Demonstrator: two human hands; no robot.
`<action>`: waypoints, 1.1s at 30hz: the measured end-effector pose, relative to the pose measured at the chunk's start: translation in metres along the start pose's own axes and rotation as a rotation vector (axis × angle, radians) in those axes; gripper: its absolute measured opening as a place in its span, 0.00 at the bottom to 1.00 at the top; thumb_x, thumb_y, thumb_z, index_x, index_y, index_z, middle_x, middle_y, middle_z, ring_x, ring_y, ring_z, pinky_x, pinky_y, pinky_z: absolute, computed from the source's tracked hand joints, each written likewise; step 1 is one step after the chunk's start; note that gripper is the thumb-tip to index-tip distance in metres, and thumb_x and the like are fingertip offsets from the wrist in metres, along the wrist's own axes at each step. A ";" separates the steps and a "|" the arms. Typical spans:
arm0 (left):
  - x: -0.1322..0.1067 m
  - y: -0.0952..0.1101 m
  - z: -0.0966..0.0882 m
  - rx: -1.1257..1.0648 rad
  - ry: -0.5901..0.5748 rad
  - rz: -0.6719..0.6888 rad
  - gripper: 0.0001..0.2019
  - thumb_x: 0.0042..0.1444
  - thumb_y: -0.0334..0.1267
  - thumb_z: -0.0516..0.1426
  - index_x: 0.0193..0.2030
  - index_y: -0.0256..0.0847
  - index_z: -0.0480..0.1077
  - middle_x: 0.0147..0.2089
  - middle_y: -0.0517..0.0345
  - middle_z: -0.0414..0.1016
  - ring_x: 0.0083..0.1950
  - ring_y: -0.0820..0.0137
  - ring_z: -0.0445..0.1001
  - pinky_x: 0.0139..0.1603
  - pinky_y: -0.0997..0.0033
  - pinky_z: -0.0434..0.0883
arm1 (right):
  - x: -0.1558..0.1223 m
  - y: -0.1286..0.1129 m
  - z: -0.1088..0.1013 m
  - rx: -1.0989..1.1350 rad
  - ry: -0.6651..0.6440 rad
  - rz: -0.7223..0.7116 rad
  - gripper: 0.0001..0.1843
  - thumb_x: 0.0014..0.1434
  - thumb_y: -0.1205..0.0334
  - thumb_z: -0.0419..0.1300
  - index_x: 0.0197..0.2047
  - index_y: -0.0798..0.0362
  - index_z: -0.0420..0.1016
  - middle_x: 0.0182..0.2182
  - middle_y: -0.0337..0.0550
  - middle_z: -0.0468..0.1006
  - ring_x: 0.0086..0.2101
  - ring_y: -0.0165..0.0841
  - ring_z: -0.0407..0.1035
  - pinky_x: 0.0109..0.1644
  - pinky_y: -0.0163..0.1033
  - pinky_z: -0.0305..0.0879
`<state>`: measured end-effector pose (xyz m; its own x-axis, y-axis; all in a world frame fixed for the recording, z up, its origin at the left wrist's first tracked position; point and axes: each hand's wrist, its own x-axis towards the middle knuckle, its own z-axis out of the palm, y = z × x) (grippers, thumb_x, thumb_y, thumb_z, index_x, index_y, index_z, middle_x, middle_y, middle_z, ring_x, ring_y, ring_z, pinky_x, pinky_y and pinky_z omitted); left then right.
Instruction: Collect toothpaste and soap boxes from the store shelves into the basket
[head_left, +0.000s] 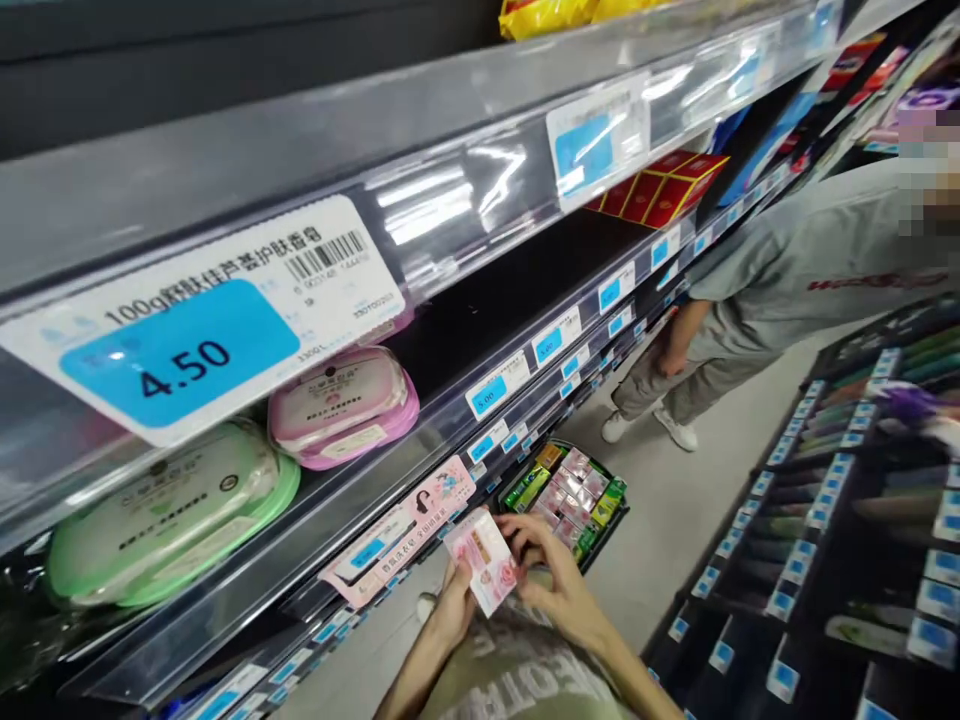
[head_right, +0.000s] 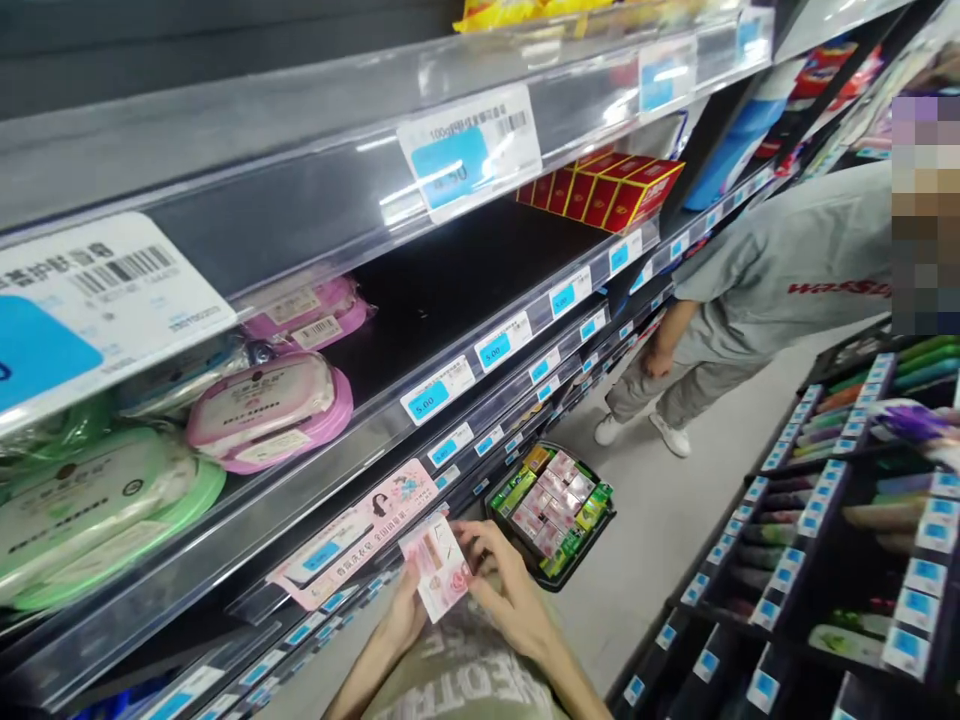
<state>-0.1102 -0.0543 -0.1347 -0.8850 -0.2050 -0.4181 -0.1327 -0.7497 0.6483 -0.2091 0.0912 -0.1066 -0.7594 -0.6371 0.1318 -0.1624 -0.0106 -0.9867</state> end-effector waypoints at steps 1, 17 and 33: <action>0.001 -0.004 -0.001 -0.002 0.013 0.008 0.45 0.41 0.69 0.66 0.63 0.46 0.72 0.60 0.43 0.77 0.68 0.43 0.68 0.70 0.39 0.61 | 0.000 -0.003 -0.002 -0.014 -0.052 0.006 0.35 0.51 0.38 0.65 0.62 0.22 0.65 0.47 0.43 0.77 0.36 0.51 0.77 0.31 0.55 0.79; -0.001 0.020 0.033 0.220 -0.226 0.269 0.41 0.53 0.46 0.68 0.72 0.53 0.58 0.73 0.47 0.62 0.73 0.49 0.61 0.71 0.48 0.62 | 0.002 -0.031 0.012 0.337 0.311 0.090 0.30 0.53 0.50 0.68 0.59 0.41 0.73 0.58 0.46 0.76 0.57 0.47 0.71 0.62 0.52 0.68; -0.010 0.025 0.029 0.814 -0.051 0.731 0.45 0.50 0.31 0.70 0.72 0.53 0.55 0.77 0.45 0.53 0.77 0.50 0.52 0.76 0.47 0.54 | 0.023 -0.045 0.016 1.078 0.149 0.599 0.26 0.54 0.38 0.59 0.41 0.53 0.79 0.29 0.48 0.84 0.33 0.47 0.80 0.31 0.48 0.77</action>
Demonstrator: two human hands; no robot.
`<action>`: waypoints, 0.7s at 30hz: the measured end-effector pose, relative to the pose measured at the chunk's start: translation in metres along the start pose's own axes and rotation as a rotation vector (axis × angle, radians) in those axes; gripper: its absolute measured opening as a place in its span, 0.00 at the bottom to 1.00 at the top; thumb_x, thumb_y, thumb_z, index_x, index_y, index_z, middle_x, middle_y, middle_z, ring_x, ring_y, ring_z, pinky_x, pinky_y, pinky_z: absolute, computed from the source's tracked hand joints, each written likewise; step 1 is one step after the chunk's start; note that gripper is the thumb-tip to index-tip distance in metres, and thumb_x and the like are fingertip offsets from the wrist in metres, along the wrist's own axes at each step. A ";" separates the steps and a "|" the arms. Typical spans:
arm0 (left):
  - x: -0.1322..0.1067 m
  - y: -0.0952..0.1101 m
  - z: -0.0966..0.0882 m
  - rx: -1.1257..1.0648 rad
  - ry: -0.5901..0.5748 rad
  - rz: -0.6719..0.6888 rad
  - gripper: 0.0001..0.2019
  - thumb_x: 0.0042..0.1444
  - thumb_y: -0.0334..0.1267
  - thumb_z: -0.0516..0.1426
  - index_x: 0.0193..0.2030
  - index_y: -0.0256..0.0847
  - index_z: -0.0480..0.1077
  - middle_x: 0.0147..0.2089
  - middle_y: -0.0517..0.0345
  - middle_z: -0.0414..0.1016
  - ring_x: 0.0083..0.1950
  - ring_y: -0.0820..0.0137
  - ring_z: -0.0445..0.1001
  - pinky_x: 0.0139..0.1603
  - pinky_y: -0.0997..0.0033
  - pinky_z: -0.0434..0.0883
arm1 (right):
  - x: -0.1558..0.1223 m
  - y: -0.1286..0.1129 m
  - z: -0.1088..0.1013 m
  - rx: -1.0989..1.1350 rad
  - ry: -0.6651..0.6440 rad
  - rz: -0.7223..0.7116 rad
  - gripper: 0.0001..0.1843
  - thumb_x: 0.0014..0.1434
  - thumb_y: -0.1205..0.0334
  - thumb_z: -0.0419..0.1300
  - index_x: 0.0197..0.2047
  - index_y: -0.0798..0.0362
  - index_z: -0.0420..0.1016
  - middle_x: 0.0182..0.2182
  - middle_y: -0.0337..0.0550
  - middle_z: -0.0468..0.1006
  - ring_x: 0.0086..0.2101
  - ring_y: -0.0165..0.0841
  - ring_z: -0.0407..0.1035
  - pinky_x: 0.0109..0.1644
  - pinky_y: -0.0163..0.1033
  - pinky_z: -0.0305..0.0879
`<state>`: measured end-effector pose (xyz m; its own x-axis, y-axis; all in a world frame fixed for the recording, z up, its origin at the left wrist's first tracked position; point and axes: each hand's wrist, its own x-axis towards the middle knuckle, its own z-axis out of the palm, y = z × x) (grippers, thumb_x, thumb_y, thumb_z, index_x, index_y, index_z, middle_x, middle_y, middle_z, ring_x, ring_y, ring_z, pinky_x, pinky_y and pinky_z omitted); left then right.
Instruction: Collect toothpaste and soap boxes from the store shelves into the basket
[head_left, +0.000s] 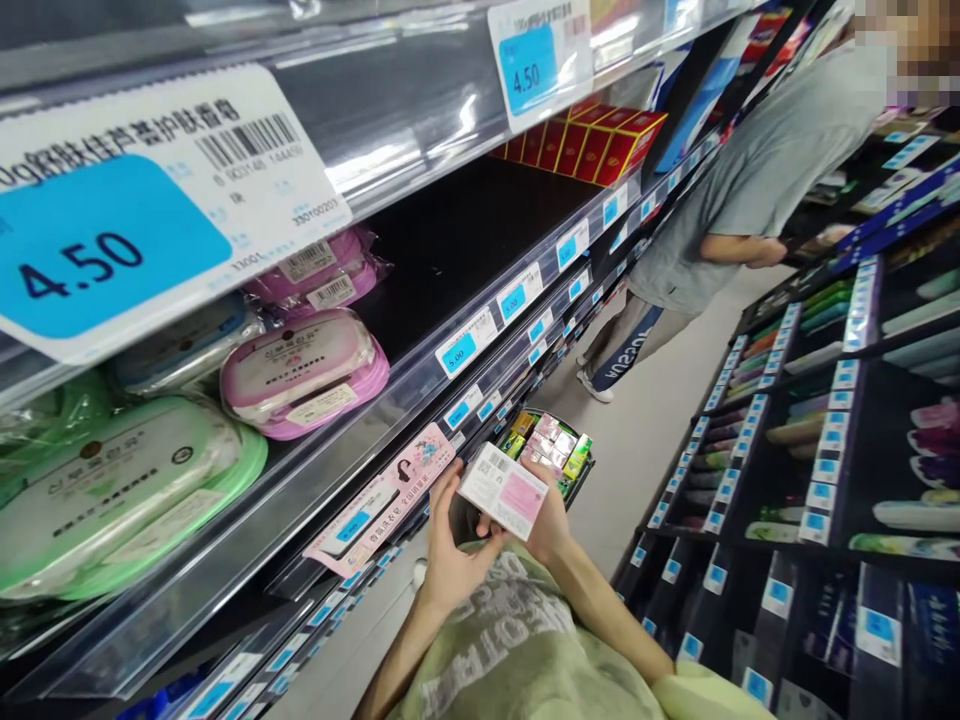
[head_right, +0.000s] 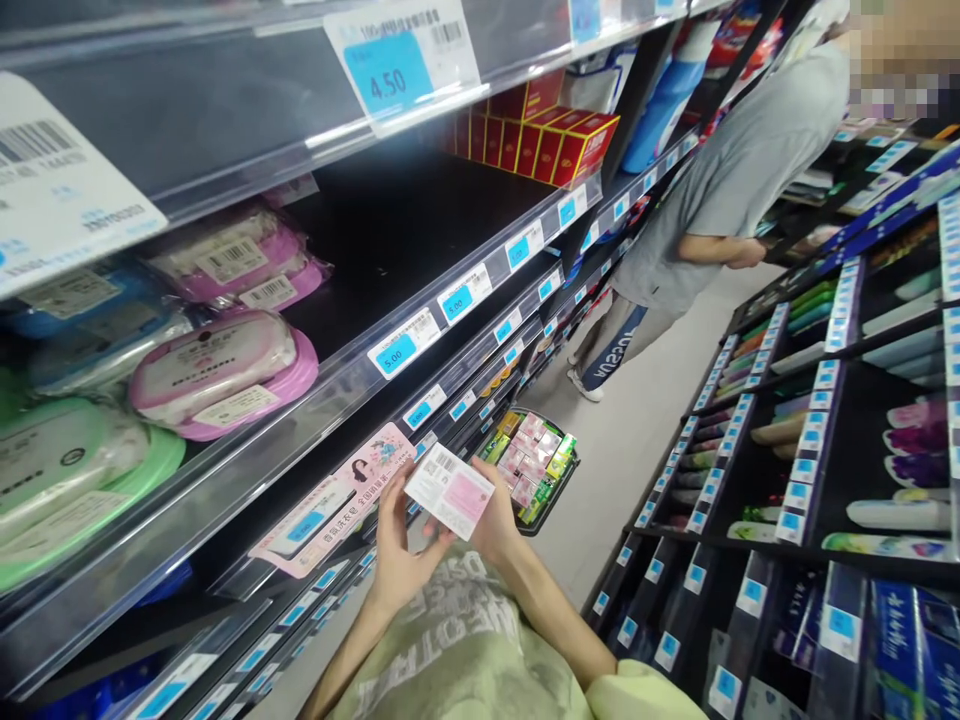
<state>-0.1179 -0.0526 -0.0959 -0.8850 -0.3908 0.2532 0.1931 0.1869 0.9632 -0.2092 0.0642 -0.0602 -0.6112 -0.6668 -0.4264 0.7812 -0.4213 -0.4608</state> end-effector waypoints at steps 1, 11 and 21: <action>0.000 -0.003 -0.001 0.049 -0.001 0.020 0.44 0.51 0.31 0.69 0.72 0.52 0.56 0.76 0.44 0.54 0.77 0.50 0.53 0.75 0.46 0.55 | 0.001 0.000 -0.001 -0.014 -0.006 -0.004 0.26 0.55 0.38 0.59 0.42 0.53 0.79 0.31 0.48 0.84 0.34 0.47 0.80 0.33 0.48 0.77; 0.004 -0.003 0.008 -0.390 -0.137 -0.148 0.45 0.53 0.46 0.69 0.74 0.51 0.52 0.69 0.42 0.65 0.68 0.52 0.68 0.66 0.51 0.70 | 0.000 0.000 -0.016 -0.713 0.107 -0.921 0.38 0.46 0.57 0.77 0.60 0.44 0.69 0.58 0.50 0.75 0.53 0.44 0.74 0.55 0.48 0.73; -0.003 -0.022 0.017 -0.637 0.047 -0.418 0.31 0.57 0.50 0.66 0.66 0.50 0.66 0.64 0.48 0.74 0.66 0.56 0.71 0.69 0.52 0.66 | -0.003 -0.018 -0.030 -1.163 -0.129 -1.167 0.49 0.51 0.70 0.73 0.70 0.42 0.57 0.60 0.52 0.75 0.58 0.45 0.71 0.64 0.56 0.67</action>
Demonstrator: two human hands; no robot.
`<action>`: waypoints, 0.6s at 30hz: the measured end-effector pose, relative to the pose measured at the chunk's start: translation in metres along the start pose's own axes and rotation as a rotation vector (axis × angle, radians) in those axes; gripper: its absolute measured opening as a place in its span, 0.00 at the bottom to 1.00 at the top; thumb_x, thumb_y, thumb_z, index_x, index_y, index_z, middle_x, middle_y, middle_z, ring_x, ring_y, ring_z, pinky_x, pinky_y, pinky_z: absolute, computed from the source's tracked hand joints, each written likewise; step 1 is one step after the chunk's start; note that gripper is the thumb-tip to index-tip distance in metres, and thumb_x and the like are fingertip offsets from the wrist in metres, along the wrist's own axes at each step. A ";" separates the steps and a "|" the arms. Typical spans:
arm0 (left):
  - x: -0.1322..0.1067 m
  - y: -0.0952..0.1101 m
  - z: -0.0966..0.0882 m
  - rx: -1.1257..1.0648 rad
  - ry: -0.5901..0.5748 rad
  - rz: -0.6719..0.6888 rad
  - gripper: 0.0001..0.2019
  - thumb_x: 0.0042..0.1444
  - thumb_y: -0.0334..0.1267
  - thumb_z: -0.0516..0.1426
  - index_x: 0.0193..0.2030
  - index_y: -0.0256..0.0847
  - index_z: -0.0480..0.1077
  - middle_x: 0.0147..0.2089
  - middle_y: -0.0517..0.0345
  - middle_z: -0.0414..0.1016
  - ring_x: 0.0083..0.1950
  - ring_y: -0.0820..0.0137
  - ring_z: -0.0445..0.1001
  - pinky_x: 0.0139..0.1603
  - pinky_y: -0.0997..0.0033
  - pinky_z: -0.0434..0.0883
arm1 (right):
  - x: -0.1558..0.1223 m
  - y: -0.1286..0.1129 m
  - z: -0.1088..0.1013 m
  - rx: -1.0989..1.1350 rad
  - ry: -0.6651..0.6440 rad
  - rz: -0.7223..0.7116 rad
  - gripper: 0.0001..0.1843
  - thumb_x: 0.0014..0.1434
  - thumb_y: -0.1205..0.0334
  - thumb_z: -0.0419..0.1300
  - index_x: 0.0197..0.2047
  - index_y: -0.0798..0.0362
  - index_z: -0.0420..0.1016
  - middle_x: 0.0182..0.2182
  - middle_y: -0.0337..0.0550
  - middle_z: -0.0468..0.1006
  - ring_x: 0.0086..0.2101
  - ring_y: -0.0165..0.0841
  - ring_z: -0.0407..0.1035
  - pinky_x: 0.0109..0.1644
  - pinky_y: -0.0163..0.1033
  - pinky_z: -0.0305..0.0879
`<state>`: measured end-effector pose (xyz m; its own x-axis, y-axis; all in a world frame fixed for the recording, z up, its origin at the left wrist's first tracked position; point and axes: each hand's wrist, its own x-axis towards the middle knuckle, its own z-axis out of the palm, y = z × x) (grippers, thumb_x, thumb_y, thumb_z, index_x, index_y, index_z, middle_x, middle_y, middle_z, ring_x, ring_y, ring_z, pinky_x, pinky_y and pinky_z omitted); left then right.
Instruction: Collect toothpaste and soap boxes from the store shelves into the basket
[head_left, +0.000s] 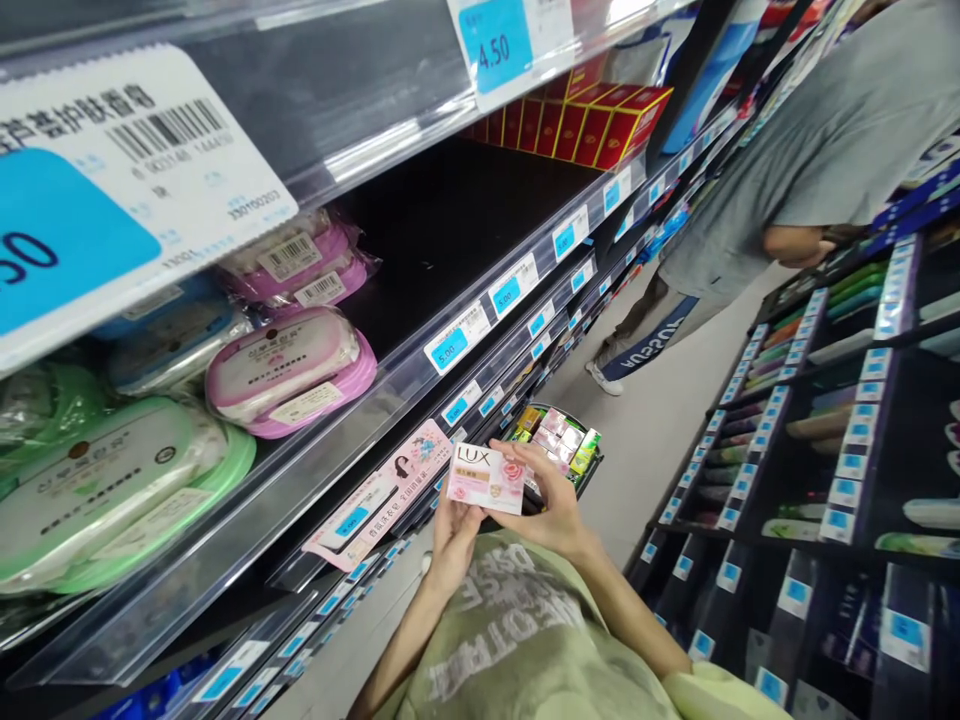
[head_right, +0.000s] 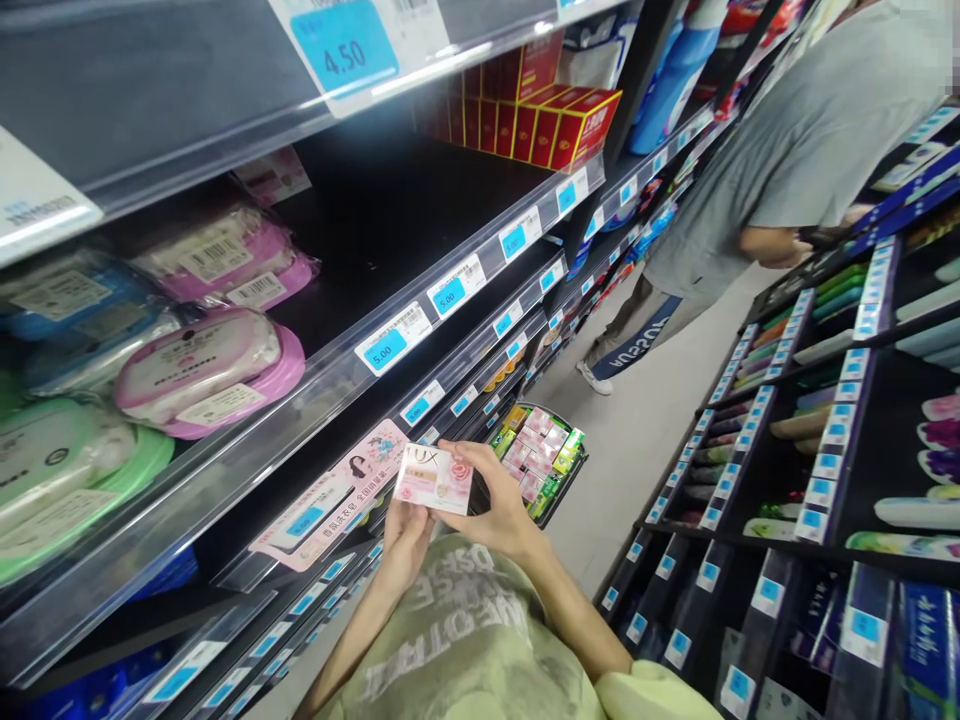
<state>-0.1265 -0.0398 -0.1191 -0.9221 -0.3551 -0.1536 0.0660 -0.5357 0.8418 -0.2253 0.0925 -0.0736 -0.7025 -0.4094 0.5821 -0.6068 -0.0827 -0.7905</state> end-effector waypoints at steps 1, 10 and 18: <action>0.000 -0.001 0.001 -0.010 0.005 -0.003 0.31 0.57 0.50 0.66 0.66 0.49 0.66 0.64 0.47 0.74 0.67 0.55 0.71 0.69 0.52 0.66 | 0.000 0.000 -0.001 -0.002 -0.004 0.002 0.48 0.51 0.69 0.73 0.70 0.42 0.57 0.60 0.52 0.75 0.58 0.45 0.71 0.64 0.57 0.67; -0.004 0.016 0.011 0.226 -0.048 0.163 0.30 0.64 0.47 0.60 0.70 0.49 0.61 0.66 0.46 0.72 0.66 0.56 0.72 0.67 0.52 0.70 | 0.005 -0.004 -0.006 -0.021 -0.035 0.016 0.45 0.52 0.69 0.71 0.69 0.40 0.59 0.57 0.49 0.77 0.57 0.46 0.70 0.61 0.58 0.69; -0.007 0.053 0.028 1.015 -0.249 0.888 0.24 0.56 0.18 0.59 0.56 0.46 0.74 0.58 0.50 0.77 0.65 0.58 0.71 0.63 0.51 0.74 | 0.009 0.013 0.000 0.374 0.155 0.126 0.33 0.49 0.51 0.75 0.55 0.41 0.67 0.53 0.50 0.74 0.59 0.52 0.71 0.63 0.63 0.68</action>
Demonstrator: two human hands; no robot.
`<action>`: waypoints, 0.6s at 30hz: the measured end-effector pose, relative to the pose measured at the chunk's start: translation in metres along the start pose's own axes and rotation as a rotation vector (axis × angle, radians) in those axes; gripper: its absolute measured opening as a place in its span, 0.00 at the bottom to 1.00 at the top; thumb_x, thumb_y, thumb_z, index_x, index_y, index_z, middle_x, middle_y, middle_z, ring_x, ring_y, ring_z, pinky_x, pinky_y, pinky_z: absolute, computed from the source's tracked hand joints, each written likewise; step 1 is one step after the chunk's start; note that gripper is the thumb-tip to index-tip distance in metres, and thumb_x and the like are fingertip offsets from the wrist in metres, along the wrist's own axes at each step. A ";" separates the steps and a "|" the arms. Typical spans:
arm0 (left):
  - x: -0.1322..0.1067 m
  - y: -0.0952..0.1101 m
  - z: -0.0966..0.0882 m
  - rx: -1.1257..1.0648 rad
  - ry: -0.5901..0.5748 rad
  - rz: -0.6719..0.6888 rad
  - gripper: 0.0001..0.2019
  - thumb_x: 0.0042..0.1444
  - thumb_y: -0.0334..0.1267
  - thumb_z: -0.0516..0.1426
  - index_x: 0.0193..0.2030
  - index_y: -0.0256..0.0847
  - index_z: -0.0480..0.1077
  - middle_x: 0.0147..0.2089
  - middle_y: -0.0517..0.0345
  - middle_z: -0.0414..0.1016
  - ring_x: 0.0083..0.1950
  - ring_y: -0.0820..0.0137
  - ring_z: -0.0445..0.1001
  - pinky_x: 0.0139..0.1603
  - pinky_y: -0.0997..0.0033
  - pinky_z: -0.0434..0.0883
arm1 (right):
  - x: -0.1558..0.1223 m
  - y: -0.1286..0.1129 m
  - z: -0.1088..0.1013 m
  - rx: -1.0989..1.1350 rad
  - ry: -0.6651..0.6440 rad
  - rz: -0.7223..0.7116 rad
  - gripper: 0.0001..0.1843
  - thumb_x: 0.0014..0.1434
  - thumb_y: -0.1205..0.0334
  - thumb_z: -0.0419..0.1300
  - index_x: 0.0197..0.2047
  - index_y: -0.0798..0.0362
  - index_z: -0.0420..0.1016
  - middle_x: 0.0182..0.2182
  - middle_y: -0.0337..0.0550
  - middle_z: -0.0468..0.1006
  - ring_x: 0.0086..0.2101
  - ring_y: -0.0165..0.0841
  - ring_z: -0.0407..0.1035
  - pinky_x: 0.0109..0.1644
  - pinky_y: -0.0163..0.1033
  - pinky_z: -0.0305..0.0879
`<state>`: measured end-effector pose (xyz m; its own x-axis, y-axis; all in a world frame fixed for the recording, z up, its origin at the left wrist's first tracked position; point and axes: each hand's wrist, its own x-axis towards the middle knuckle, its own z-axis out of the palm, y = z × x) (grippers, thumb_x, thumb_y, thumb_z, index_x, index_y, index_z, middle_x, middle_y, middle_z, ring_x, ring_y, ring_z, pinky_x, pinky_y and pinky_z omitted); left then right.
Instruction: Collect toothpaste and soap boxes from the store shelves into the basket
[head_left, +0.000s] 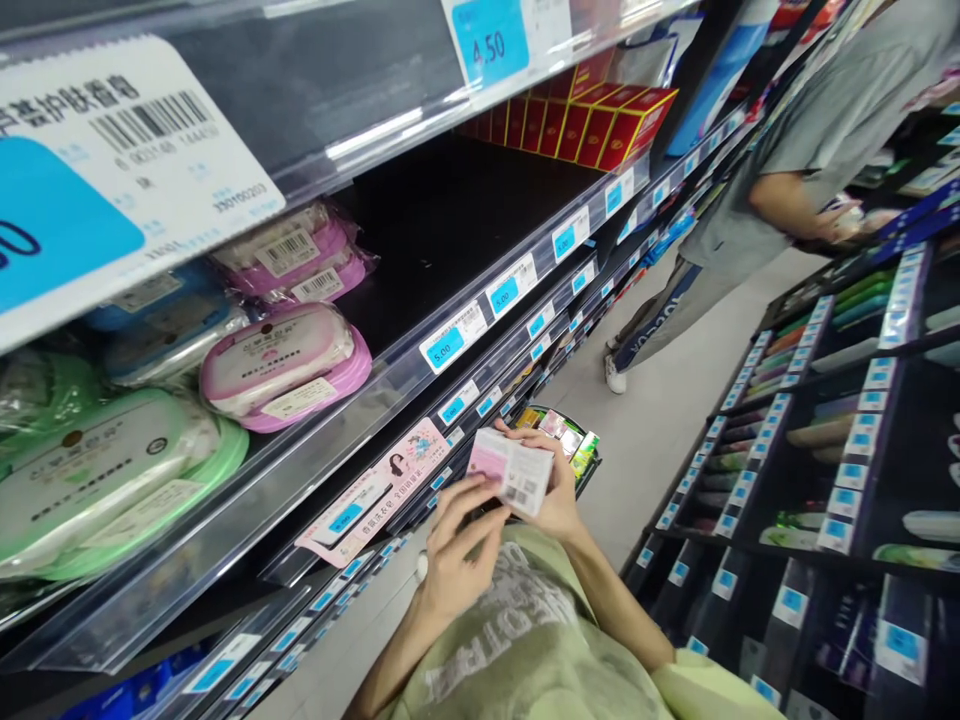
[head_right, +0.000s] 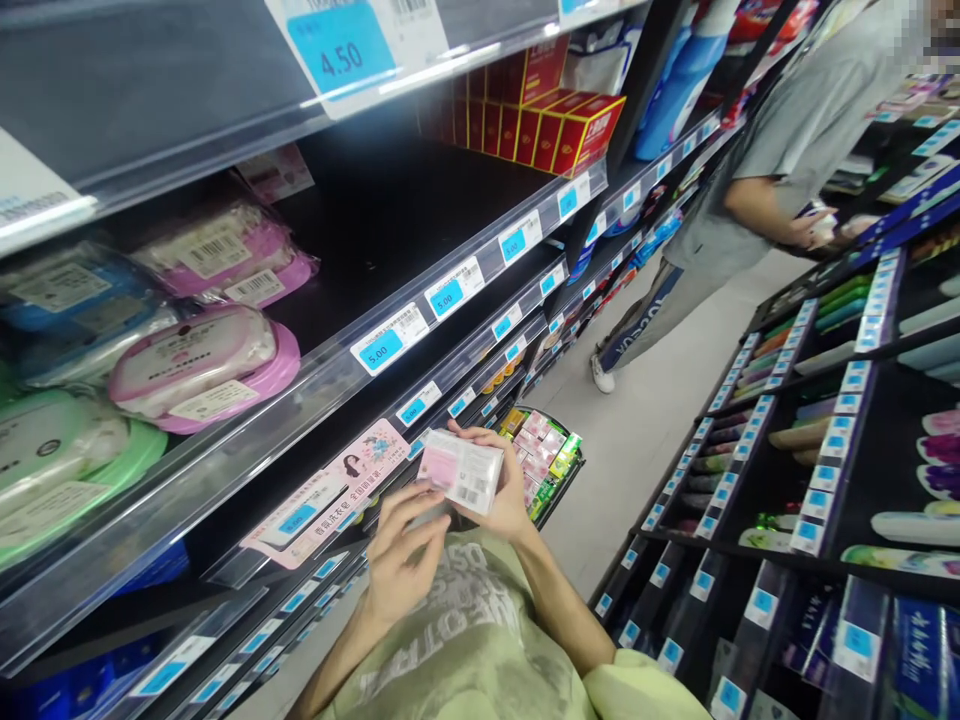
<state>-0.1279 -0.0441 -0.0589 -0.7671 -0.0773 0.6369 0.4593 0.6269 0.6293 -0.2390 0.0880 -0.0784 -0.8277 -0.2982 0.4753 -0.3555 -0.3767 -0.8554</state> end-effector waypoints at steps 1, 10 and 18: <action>0.001 0.002 -0.001 0.031 0.011 0.045 0.25 0.55 0.16 0.59 0.55 0.44 0.75 0.57 0.50 0.78 0.64 0.59 0.71 0.61 0.52 0.75 | 0.001 0.002 0.000 0.054 0.028 0.022 0.33 0.49 0.50 0.76 0.54 0.41 0.66 0.52 0.49 0.73 0.58 0.51 0.72 0.63 0.63 0.69; -0.004 -0.001 0.001 0.144 0.170 0.006 0.27 0.53 0.19 0.62 0.58 0.48 0.71 0.56 0.52 0.79 0.61 0.58 0.74 0.57 0.51 0.78 | -0.001 -0.006 0.012 0.049 -0.013 0.048 0.37 0.48 0.48 0.75 0.57 0.39 0.63 0.57 0.49 0.73 0.55 0.50 0.73 0.57 0.59 0.73; -0.021 -0.008 0.005 -0.019 0.287 -0.371 0.18 0.54 0.35 0.66 0.52 0.43 0.73 0.45 0.50 0.80 0.45 0.59 0.80 0.45 0.60 0.79 | 0.009 -0.028 0.005 -0.362 -0.402 0.027 0.43 0.49 0.37 0.72 0.63 0.43 0.67 0.50 0.50 0.78 0.47 0.49 0.73 0.50 0.53 0.73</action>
<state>-0.1180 -0.0438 -0.0795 -0.7272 -0.5064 0.4634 0.1882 0.5022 0.8440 -0.2346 0.0914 -0.0488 -0.6322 -0.6427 0.4327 -0.5219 -0.0595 -0.8510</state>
